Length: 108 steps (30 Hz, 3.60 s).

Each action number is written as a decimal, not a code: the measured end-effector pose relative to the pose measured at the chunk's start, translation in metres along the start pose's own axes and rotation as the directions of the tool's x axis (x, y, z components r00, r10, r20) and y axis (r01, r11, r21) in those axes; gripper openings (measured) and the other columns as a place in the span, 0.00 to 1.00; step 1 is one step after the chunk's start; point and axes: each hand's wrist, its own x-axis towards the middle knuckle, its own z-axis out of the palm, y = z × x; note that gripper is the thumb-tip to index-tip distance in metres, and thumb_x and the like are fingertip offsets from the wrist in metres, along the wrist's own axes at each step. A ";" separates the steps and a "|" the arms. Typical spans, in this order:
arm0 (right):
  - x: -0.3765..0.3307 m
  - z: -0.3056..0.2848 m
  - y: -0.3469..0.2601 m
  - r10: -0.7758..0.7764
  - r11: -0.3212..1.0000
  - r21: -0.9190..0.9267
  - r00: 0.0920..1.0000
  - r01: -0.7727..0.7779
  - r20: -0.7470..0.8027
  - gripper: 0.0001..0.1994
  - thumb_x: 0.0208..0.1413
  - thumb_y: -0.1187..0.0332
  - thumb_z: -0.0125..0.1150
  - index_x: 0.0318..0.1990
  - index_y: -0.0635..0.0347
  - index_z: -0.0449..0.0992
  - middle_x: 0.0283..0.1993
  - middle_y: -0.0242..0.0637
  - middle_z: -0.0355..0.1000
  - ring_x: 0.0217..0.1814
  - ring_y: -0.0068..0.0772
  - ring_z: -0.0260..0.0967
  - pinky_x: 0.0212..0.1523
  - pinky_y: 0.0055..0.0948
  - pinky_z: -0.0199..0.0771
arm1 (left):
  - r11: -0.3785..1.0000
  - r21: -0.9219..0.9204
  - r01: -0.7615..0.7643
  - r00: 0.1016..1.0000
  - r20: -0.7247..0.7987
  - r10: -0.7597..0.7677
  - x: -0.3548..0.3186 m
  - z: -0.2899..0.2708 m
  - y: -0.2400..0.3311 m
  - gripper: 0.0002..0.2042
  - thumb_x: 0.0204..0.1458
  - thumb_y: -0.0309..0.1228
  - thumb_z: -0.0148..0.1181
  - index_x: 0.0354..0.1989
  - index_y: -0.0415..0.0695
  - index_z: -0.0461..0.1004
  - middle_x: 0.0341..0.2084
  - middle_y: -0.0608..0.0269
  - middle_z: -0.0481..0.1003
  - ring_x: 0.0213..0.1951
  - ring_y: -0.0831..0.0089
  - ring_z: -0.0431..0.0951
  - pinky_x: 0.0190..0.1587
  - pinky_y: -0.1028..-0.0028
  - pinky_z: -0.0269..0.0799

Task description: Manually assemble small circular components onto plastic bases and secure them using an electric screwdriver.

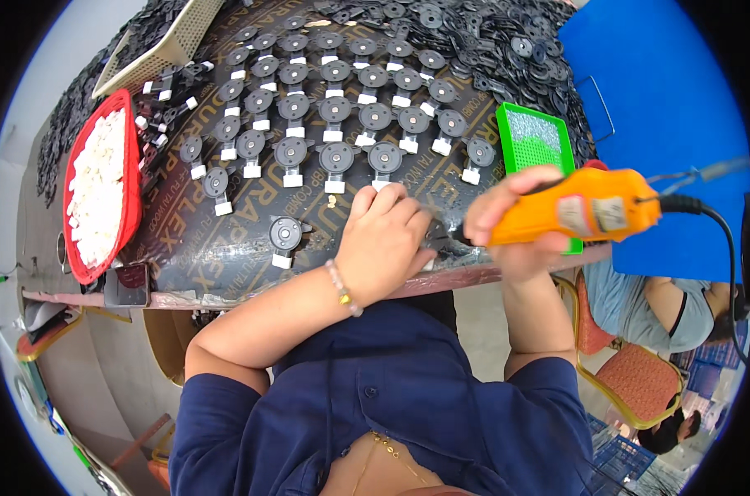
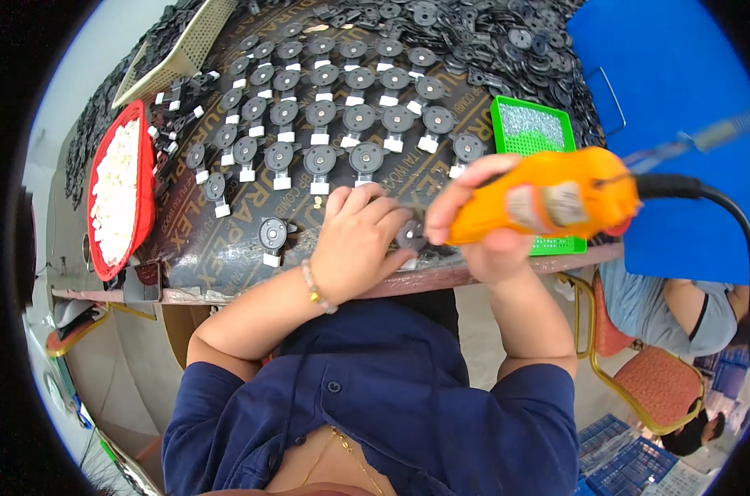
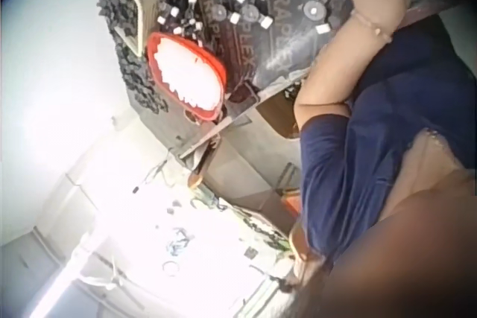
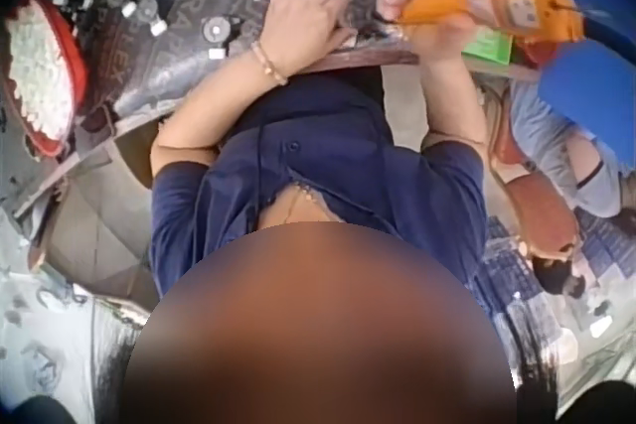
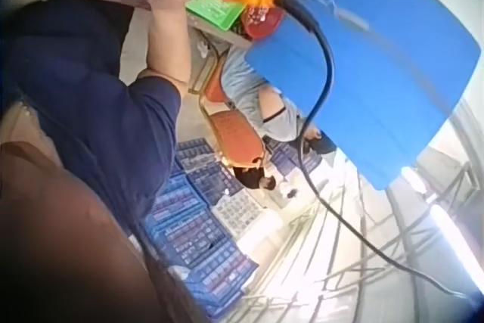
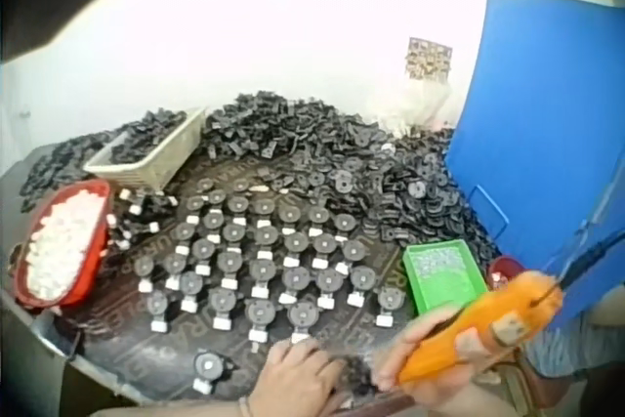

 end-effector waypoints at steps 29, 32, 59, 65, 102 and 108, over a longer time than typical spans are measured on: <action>0.086 -0.131 0.012 -0.239 0.879 -0.445 0.965 0.168 -0.107 0.23 0.65 0.49 0.59 0.49 0.64 0.68 0.30 0.37 0.75 0.29 0.26 0.73 0.35 0.26 0.75 | 0.974 0.149 -0.172 0.972 0.187 0.143 0.030 -0.034 -0.023 0.17 0.41 0.29 0.71 0.40 0.48 0.74 0.41 0.65 0.77 0.50 0.62 0.72 0.52 0.62 0.65; 0.085 -0.130 0.014 -0.241 0.886 -0.431 0.964 0.171 -0.112 0.23 0.65 0.49 0.58 0.49 0.64 0.68 0.31 0.37 0.75 0.29 0.25 0.73 0.35 0.27 0.75 | 0.985 0.114 -0.131 0.981 0.160 0.112 0.018 -0.027 -0.003 0.19 0.41 0.26 0.70 0.43 0.46 0.73 0.44 0.63 0.76 0.51 0.60 0.72 0.53 0.62 0.65; 0.076 -0.115 -0.012 -0.358 0.889 -0.350 0.925 0.295 -0.130 0.31 0.58 0.40 0.61 0.51 0.61 0.68 0.32 0.42 0.73 0.27 0.31 0.71 0.31 0.29 0.75 | 0.921 -0.353 0.163 0.981 -0.045 -0.191 -0.010 0.017 -0.005 0.29 0.44 0.29 0.73 0.57 0.40 0.70 0.53 0.48 0.73 0.59 0.50 0.71 0.62 0.56 0.65; 0.033 -0.036 -0.014 -0.238 0.971 0.024 0.967 0.237 0.095 0.37 0.52 0.37 0.66 0.52 0.62 0.66 0.34 0.44 0.75 0.29 0.32 0.74 0.31 0.30 0.77 | 0.950 -0.285 0.129 0.990 -0.015 -0.139 -0.011 0.022 -0.009 0.25 0.47 0.34 0.72 0.55 0.42 0.74 0.51 0.52 0.75 0.62 0.53 0.69 0.67 0.53 0.56; 0.051 -0.112 -0.025 -0.223 0.911 -0.380 0.966 0.159 -0.128 0.26 0.60 0.48 0.64 0.50 0.64 0.68 0.31 0.40 0.75 0.26 0.28 0.73 0.28 0.26 0.75 | 0.965 -0.248 0.080 0.997 0.016 -0.079 -0.007 0.020 0.000 0.26 0.45 0.35 0.74 0.53 0.42 0.74 0.50 0.57 0.76 0.64 0.54 0.69 0.63 0.55 0.59; 0.055 -0.117 0.000 -0.242 0.919 -0.348 0.962 0.185 -0.127 0.27 0.60 0.47 0.65 0.50 0.63 0.68 0.32 0.38 0.76 0.29 0.26 0.74 0.33 0.27 0.76 | 0.972 -0.212 0.097 0.995 0.031 -0.092 -0.005 0.020 0.001 0.34 0.40 0.33 0.76 0.59 0.40 0.72 0.56 0.52 0.75 0.66 0.51 0.67 0.66 0.57 0.58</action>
